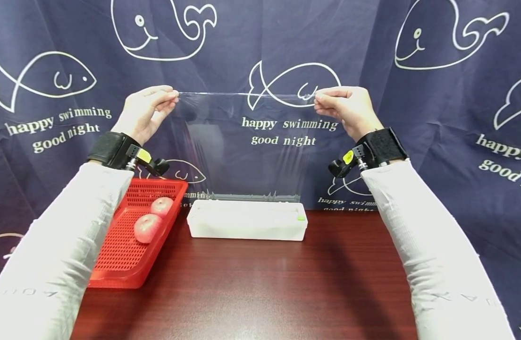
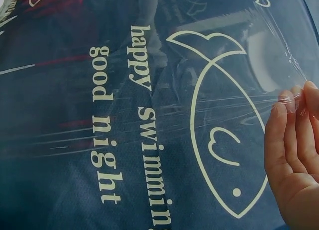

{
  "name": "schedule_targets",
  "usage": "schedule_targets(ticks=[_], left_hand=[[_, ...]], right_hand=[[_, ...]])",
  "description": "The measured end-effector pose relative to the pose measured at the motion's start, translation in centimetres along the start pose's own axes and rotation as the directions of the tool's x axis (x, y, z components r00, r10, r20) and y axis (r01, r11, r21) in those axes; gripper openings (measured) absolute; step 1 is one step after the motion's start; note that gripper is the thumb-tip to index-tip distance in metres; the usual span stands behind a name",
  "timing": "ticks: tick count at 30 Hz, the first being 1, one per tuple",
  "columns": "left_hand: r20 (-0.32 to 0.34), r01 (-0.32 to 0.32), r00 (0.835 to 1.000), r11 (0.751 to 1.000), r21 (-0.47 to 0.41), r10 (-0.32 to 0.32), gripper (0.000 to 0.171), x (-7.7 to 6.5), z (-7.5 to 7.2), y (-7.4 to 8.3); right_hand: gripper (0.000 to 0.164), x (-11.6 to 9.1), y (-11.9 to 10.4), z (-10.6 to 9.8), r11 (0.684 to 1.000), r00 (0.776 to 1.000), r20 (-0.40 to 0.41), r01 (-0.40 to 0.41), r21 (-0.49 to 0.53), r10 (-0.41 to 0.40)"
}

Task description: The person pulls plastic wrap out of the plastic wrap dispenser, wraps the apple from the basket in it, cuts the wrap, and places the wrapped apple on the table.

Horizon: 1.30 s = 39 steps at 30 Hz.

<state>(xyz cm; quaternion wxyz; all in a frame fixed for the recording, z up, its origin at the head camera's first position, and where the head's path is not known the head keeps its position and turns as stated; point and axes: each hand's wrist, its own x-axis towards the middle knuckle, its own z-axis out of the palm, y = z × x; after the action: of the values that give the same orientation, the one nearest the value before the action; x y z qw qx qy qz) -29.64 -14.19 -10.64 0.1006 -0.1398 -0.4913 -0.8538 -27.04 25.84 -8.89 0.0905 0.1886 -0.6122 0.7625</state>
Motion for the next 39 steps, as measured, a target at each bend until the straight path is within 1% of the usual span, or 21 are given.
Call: schedule_targets(ticks=[2, 5, 7, 10, 14, 16, 20, 26, 30, 33, 36, 39], left_hand=[[0.004, 0.0, 1.0, 1.0, -0.006, 0.0, 0.014, -0.2, 0.0, 0.0], [0.021, -0.009, 1.0, 1.0, 0.011, 0.009, 0.014, -0.6, -0.1, 0.1], [0.043, -0.02, 0.999, 0.999, 0.032, 0.018, 0.014, -1.0, -0.3, 0.3], [0.094, -0.044, 0.995, 0.995, 0.086, 0.036, 0.012, -1.7, -0.7, 0.6], [0.159, -0.07, 0.986, 0.986, 0.155, 0.045, 0.007, -2.5, -1.1, 1.2], [0.187, -0.073, 0.982, 0.982, 0.173, 0.04, 0.007, -2.8, -1.3, 1.5], [0.234, -0.069, 0.972, 0.982, 0.176, 0.026, 0.01, -3.5, -1.9, 1.9], [0.299, -0.089, 0.954, 0.978, 0.188, 0.03, 0.014, -3.9, -2.6, 2.3], [0.346, -0.101, 0.938, 0.976, 0.193, 0.029, 0.018, -4.1, -3.1, 2.4], [0.387, -0.106, 0.922, 0.976, 0.191, 0.025, 0.02, -4.3, -3.4, 2.5], [0.434, -0.119, 0.901, 0.973, 0.199, 0.022, 0.019, -4.6, -3.7, 2.6], [0.495, -0.128, 0.869, 0.971, 0.203, 0.011, 0.019, -5.0, -4.1, 2.9]], right_hand=[[0.009, -0.1, 0.0, 0.0, 1.0, 1.0, 0.006, 0.001, 0.006, -0.001], [0.01, -0.5, 0.0, -0.1, 1.0, 1.0, 0.015, 0.007, 0.014, -0.007], [0.011, -0.8, 0.1, -0.1, 1.0, 0.999, 0.027, 0.017, 0.014, -0.017], [0.013, -1.3, 0.0, -0.1, 0.999, 0.998, 0.053, 0.037, 0.006, -0.037], [0.014, -1.8, -0.2, -0.3, 0.998, 0.993, 0.101, 0.055, -0.008, -0.054], [0.015, -2.0, -0.3, -0.3, 0.998, 0.99, 0.127, 0.057, -0.014, -0.054], [0.016, -2.3, -0.6, -0.5, 0.998, 0.982, 0.181, 0.056, -0.017, -0.052], [0.019, -2.6, -0.9, -0.8, 0.998, 0.964, 0.265, 0.046, -0.044, -0.033], [0.021, -2.8, -0.9, -1.1, 0.998, 0.947, 0.322, 0.023, -0.05, -0.006], [0.022, -3.2, -0.9, -1.3, 0.999, 0.934, 0.358, 0.015, -0.044, 0.002], [0.024, -3.7, -0.8, -1.5, 0.999, 0.921, 0.39, 0.024, -0.035, -0.008], [0.028, -4.3, -0.7, -1.8, 0.999, 0.902, 0.432, 0.042, -0.033, -0.023]])
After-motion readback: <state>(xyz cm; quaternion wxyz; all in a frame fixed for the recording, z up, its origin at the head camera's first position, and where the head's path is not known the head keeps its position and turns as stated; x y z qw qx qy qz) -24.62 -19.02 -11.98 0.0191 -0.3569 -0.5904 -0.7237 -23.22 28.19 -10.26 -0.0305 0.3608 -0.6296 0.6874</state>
